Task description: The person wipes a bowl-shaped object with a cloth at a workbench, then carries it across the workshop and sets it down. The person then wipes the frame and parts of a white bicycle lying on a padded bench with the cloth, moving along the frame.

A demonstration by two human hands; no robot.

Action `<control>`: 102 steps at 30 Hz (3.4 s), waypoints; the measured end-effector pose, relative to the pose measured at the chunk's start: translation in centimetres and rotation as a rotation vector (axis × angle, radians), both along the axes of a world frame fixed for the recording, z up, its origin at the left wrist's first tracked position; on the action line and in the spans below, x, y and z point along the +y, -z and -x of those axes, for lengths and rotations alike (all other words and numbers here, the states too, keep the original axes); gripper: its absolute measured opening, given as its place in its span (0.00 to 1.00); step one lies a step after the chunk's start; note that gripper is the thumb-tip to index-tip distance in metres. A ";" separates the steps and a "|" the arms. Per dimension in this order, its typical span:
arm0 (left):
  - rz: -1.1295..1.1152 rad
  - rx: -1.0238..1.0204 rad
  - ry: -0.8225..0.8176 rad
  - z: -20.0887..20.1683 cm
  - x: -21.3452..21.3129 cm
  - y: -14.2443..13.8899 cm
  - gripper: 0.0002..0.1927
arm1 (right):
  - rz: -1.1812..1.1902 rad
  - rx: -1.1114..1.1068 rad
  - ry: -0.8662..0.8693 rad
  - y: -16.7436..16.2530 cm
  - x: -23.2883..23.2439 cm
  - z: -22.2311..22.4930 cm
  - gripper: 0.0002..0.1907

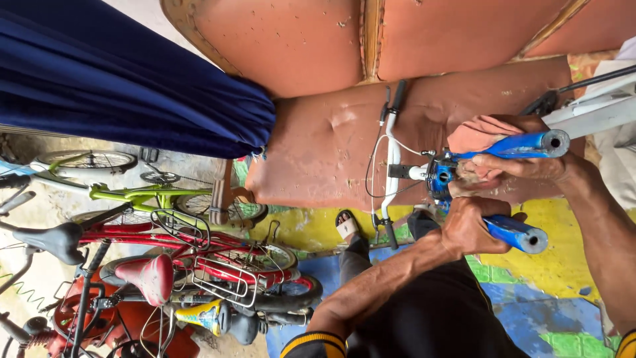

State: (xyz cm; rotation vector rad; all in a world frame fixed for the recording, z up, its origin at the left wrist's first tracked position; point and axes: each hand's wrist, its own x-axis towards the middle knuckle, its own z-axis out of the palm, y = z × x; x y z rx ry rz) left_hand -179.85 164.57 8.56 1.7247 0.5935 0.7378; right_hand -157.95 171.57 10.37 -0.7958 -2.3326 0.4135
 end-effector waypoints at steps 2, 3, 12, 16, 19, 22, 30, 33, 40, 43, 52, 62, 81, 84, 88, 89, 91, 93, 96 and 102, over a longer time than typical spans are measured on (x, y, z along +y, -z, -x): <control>-0.043 -0.059 -0.049 -0.7 -1.2 0.0 0.17 | -0.004 0.046 -0.020 0.6 -0.1 0.0 0.25; -0.076 -0.091 -0.068 -1.2 -1.6 0.0 0.17 | -0.096 0.037 -0.018 0.9 -0.2 0.3 0.22; -0.186 -0.190 -0.243 -3.3 0.1 -0.1 0.14 | 0.402 0.090 0.194 -2.4 2.7 3.1 0.18; -0.225 -0.123 -0.380 -5.2 2.3 -0.7 0.18 | 0.569 0.129 0.145 -4.6 6.5 3.9 0.18; -0.276 -0.228 -0.289 -5.8 5.1 -0.4 0.13 | 0.693 0.149 0.127 -5.9 8.7 4.7 0.19; -0.280 -0.201 -0.275 -6.3 7.6 0.2 0.18 | 0.791 0.158 0.122 -7.3 11.1 4.6 0.19; -0.296 -0.120 -0.388 -9.1 14.6 1.2 0.16 | 0.991 0.102 0.189 -8.8 17.6 3.3 0.20; -0.347 -0.356 -0.491 -8.5 16.8 0.9 0.20 | 0.556 0.187 0.149 -8.3 17.5 -0.2 0.20; -0.056 -0.071 -0.440 -8.5 20.0 -0.7 0.13 | 0.725 0.908 0.985 -5.0 6.3 -10.3 0.17; 0.092 0.113 -0.423 -8.8 19.6 -1.3 0.16 | 0.667 0.896 0.998 -2.7 -0.7 -8.9 0.13; -0.164 0.103 -0.260 -5.1 18.1 0.9 0.22 | 0.125 0.732 0.684 0.2 0.7 6.4 0.05; -0.353 0.199 -0.057 -0.4 17.7 5.4 0.39 | -0.089 0.667 0.816 7.5 4.5 8.9 0.18; -0.613 0.009 -0.264 0.5 17.5 -10.0 0.04 | -0.161 0.486 0.950 1.8 2.0 8.9 0.17; -0.700 0.102 -0.292 -0.1 18.0 -10.4 0.10 | -0.219 0.732 0.913 1.3 4.7 10.0 0.20; -0.751 0.117 -0.285 0.0 18.1 -10.6 0.08 | -0.227 0.749 0.935 3.5 5.2 10.9 0.21; -0.733 0.119 -0.285 0.0 18.0 -10.5 0.08 | -0.219 0.695 0.962 4.6 5.0 10.8 0.19; -0.702 0.111 -0.290 0.1 17.8 -10.4 0.08 | -0.149 0.607 0.991 7.2 4.6 10.1 0.15; -0.677 0.101 -0.293 0.1 17.6 -10.4 0.08 | -0.025 0.551 1.001 9.9 4.1 9.7 0.11; -0.613 0.127 -0.284 0.3 17.4 -10.6 0.08 | 0.079 0.574 0.911 12.7 3.0 9.0 0.14; -0.602 0.096 -0.266 0.7 16.8 -11.2 0.08 | 0.160 0.552 0.752 12.6 0.4 7.4 0.08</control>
